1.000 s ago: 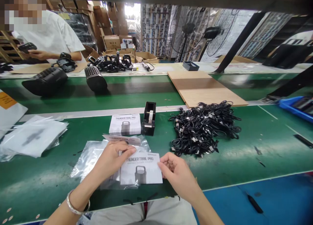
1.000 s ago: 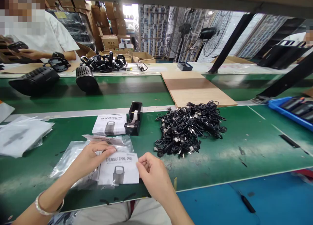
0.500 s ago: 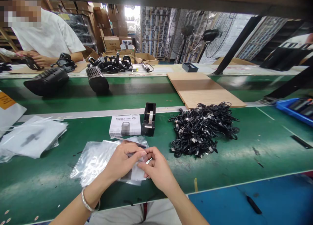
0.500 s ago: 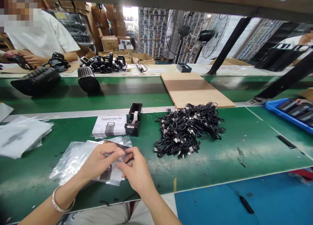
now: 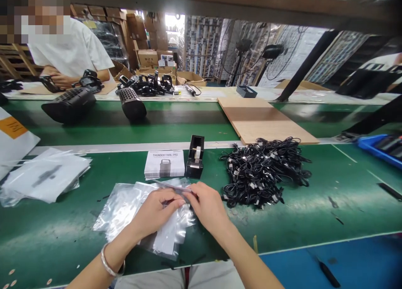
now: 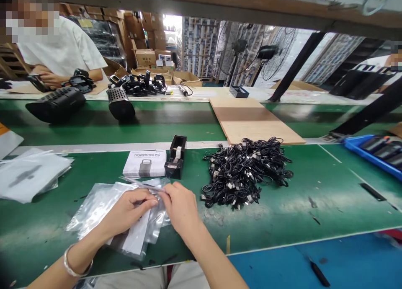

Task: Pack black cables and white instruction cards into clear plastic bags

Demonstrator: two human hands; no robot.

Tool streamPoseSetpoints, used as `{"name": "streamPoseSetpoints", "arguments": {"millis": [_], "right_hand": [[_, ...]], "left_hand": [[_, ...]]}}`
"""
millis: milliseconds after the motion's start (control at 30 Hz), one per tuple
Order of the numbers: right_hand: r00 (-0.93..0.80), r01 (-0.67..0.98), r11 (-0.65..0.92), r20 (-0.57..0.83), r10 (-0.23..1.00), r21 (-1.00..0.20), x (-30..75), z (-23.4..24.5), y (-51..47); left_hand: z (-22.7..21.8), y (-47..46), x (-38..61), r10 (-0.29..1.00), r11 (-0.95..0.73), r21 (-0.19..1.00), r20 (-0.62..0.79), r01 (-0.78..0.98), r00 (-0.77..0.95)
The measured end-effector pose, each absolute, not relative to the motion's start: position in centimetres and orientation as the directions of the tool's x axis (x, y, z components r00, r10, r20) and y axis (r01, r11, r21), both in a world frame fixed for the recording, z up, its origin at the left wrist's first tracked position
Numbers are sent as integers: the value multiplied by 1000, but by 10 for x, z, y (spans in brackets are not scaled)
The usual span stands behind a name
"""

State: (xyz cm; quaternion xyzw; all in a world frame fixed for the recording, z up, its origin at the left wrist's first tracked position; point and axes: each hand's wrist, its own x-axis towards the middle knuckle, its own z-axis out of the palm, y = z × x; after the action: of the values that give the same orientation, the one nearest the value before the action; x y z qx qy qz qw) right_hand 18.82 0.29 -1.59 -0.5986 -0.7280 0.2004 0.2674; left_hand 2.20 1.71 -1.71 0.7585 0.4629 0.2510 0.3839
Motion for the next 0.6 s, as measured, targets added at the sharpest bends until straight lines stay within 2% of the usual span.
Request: {"name": "streamPoseSetpoints", "arguments": {"millis": [167, 300, 400, 533, 600], "right_hand": [[-189, 870, 262, 209, 960, -417, 163, 28, 34], [-200, 930, 219, 94, 975, -294, 149, 50, 81], [-171, 952, 181, 59, 983, -248, 142, 50, 106], [-152, 960, 175, 118, 981, -217, 143, 51, 90], [-197, 941, 221, 118, 973, -256, 150, 49, 62]], "left_hand": [[-16, 16, 15, 904, -285, 787, 32, 547, 426], [-15, 15, 13, 911, -280, 775, 28, 567, 412], [-14, 14, 13, 915, -278, 768, 28, 577, 403], [-16, 16, 11, 926, -275, 762, 45, 586, 375], [-18, 18, 9, 937, -264, 762, 58, 591, 344]]}}
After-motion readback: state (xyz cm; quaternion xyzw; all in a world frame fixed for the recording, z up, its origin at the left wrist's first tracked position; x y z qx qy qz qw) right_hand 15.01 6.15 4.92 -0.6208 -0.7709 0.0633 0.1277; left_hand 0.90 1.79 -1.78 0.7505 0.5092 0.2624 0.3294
